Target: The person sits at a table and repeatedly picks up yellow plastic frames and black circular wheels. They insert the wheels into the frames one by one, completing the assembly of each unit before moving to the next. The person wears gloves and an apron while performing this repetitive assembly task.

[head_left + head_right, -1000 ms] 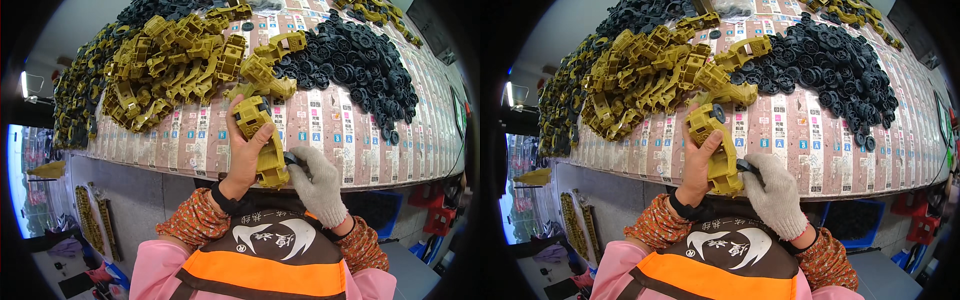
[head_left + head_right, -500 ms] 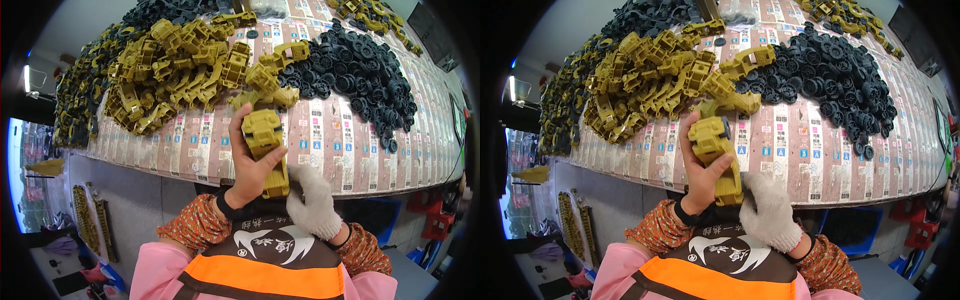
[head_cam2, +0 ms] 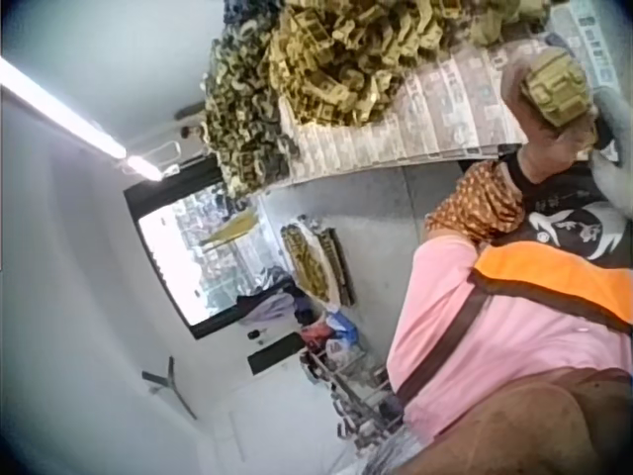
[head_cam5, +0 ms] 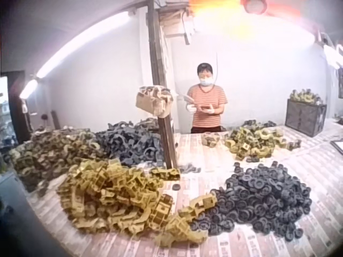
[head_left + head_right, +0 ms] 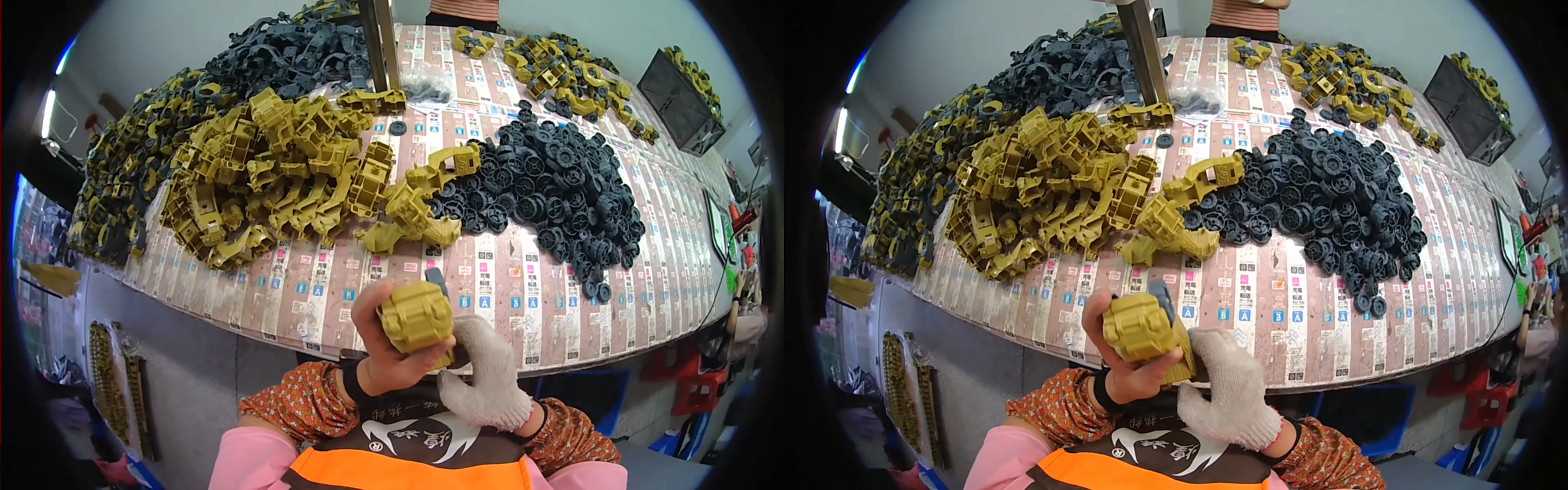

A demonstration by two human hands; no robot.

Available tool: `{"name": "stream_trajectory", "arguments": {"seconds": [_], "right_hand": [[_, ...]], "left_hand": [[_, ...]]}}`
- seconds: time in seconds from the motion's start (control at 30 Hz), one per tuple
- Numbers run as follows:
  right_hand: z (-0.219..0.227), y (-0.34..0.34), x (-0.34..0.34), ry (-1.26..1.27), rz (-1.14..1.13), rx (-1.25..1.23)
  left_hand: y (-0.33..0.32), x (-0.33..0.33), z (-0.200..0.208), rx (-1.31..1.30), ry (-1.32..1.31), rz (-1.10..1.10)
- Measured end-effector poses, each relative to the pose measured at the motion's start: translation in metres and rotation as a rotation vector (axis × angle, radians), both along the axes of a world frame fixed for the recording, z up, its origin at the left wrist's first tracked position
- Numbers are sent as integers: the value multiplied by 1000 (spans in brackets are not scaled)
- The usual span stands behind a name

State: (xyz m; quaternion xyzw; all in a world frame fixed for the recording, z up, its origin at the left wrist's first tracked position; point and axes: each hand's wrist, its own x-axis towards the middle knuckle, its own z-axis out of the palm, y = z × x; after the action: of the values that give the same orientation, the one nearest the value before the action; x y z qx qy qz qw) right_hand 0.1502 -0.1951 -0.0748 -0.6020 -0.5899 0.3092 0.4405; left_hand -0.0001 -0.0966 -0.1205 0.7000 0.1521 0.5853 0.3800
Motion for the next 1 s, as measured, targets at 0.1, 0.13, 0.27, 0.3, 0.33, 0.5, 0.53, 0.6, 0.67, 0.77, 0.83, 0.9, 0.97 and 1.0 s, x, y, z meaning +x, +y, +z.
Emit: {"name": "stream_trajectory", "arguments": {"seconds": [0.1,0.13,0.27,0.3,0.33,0.5,0.53,0.6,0.67,0.77,0.83,0.9,0.97,1.0], "right_hand": [[4,7,2,-1,3,-36],[4,11,1,-8,-11,-61],[31,37,-3,-94,-83,-18],[34,43,-3,-168,-104,70],[32,55,2,-339,-142,235],[51,109,58,174,-167,-112],[70,121,74,325,-178,-175],[78,157,101,373,-199,-167],[71,197,139,334,-212,-188],[48,262,192,413,-272,-246],[39,298,224,382,-287,-202],[35,322,255,-992,42,441],[44,342,211,340,-434,-59],[42,346,205,226,-336,-60]], "left_hand": [[13,12,11,-164,-100,-97],[19,16,16,-296,-148,-94],[48,36,44,-639,-335,-21],[52,39,49,-642,-336,-79],[58,41,52,-646,-336,-137],[81,20,68,-632,-219,-418],[88,7,65,-621,-84,-335],[95,-16,52,-580,-43,-207],[96,-33,44,-555,-2,-121],[98,-49,35,-600,19,-41],[102,-55,26,-660,41,-33],[112,-62,14,-604,159,22],[116,-70,9,-592,242,82],[117,-72,9,-604,263,97]]}}
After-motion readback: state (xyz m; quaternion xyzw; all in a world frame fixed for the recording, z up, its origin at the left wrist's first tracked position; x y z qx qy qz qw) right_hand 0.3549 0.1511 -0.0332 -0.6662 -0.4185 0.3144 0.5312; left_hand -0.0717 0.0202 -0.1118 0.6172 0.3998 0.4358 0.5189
